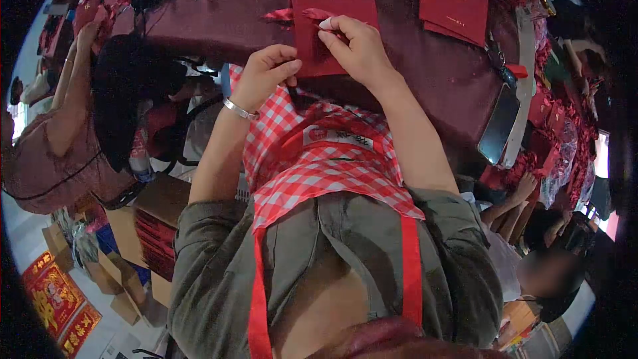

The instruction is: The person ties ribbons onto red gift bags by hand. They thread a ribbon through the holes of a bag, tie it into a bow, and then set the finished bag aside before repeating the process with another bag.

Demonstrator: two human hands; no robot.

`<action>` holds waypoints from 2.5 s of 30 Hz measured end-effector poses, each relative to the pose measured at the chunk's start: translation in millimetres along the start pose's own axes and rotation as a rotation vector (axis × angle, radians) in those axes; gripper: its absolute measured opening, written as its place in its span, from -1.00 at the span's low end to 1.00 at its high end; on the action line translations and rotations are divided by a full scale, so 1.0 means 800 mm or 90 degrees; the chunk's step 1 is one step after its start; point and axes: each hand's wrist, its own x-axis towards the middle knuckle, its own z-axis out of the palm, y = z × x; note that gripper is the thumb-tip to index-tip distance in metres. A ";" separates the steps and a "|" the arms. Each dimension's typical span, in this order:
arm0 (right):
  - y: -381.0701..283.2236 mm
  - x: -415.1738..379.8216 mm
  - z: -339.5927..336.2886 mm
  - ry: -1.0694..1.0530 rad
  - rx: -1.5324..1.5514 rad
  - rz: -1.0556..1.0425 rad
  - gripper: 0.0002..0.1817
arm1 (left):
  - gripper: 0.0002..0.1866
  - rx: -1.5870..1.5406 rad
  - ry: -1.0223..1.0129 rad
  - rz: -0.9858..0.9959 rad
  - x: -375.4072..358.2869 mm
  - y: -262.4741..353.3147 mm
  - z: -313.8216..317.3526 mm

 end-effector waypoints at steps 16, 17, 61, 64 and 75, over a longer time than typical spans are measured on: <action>0.004 -0.006 -0.002 -0.119 -0.106 -0.145 -0.82 | -0.81 -0.026 -0.085 -0.037 0.011 0.006 -0.009; 0.004 -0.005 0.000 -0.134 -0.129 -0.140 -0.82 | -0.81 -0.040 -0.078 -0.023 0.010 0.005 -0.008; -0.009 -0.005 0.005 -0.052 -0.390 -0.166 -0.83 | -0.72 0.195 0.140 0.132 0.012 0.015 0.044; -0.004 -0.005 0.008 -0.096 -0.329 -0.196 -0.85 | -0.70 0.174 0.135 0.132 0.017 0.005 0.039; -0.016 -0.006 -0.028 -0.109 -0.259 -0.053 -0.86 | -0.72 0.061 0.089 0.038 0.022 0.014 0.029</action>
